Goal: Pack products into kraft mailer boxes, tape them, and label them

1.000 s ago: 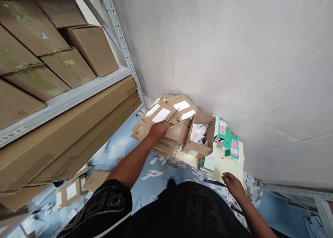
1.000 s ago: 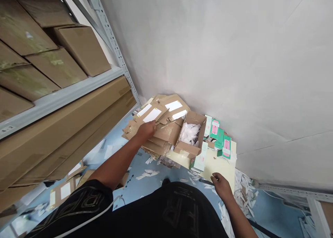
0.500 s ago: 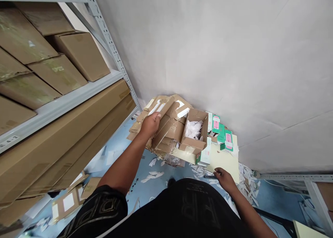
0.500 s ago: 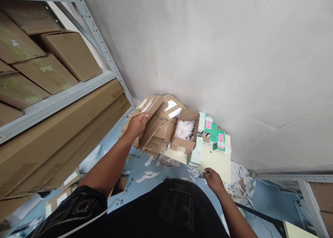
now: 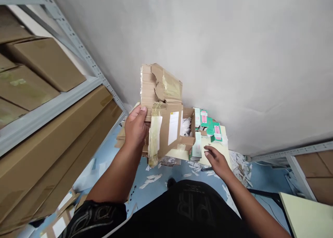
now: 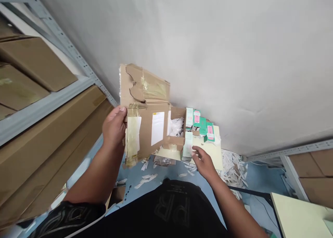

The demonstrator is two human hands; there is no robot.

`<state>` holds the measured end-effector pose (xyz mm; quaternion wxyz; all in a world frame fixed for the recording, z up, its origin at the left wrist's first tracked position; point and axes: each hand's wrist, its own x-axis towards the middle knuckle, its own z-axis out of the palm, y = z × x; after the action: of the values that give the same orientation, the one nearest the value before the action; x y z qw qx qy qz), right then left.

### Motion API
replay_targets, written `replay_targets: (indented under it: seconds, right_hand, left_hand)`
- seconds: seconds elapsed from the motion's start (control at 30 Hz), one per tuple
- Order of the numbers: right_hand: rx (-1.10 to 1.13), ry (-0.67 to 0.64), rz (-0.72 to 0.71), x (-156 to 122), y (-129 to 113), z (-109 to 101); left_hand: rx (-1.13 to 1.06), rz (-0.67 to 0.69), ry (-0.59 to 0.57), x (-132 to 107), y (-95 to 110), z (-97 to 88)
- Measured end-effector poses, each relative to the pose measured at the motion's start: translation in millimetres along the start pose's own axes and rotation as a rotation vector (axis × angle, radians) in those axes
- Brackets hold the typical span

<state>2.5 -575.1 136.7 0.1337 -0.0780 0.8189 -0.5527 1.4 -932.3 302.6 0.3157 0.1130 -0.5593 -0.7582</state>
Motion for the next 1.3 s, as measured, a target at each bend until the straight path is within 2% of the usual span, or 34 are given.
replay_targets:
  seconds: [0.1,0.17,0.3,0.37,0.53,0.7,0.77,0.87,0.93,1.0,1.07,1.13,1.23,1.3]
  right_hand:
    - [0.325,0.103,0.002,11.0,-21.5,-10.9]
    - [0.511,0.147,0.015,11.5,-25.5,-28.7]
    - [0.688,0.202,0.069,-12.5,-12.1,-85.4]
    - [0.699,0.299,0.074,-34.3,4.6,-119.6]
    - [0.631,0.616,0.07,-104.1,64.8,-206.4]
    - [0.58,0.705,0.125,-188.5,127.0,-290.8]
    - [0.454,0.764,0.145,-222.7,145.8,-322.2]
    - [0.024,1.025,0.199,-267.3,160.8,-358.0]
    - [-0.286,1.193,0.201,-289.0,161.7,-369.4]
    - [-0.475,1.246,0.139,-302.8,157.7,-369.3]
    - [-0.558,1.165,0.07,-309.9,152.9,-361.4]
    - [-0.599,1.001,0.033,-312.6,151.5,-351.7]
    - [-0.652,0.804,0.051,-315.3,160.3,-345.9]
    - [-0.684,0.771,0.096,-318.4,171.2,-349.8]
  left_hand:
    - [-0.077,-0.154,-0.095,-28.8,-13.0,49.3]
    - [-0.122,-0.261,-0.189,-51.0,-26.4,82.5]
    - [-0.168,-0.411,-0.376,-96.5,-57.2,141.9]
    - [-0.195,-0.431,-0.482,-117.8,-73.3,168.8]
    - [-0.056,-0.411,-0.797,-180.4,-114.0,245.4]
    - [-0.043,-0.509,-0.924,-264.2,-145.7,335.0]
    - [-0.064,-0.557,-0.972,-296.5,-154.2,367.5]
    - [-0.055,-0.558,-1.016,-339.3,-164.4,408.5]
    - [-0.045,-0.531,-1.052,-365.2,-170.6,431.7]
    - [-0.043,-0.522,-1.091,-390.2,-177.2,453.1]
    - [-0.042,-0.559,-1.111,-414.3,-185.2,473.9]
    - [-0.033,-0.637,-1.114,-436.2,-195.9,494.3]
    - [0.001,-0.771,-1.106,-462.7,-216.0,523.3]
    - [0.019,-0.86,-1.095,-475.9,-229.6,540.1]
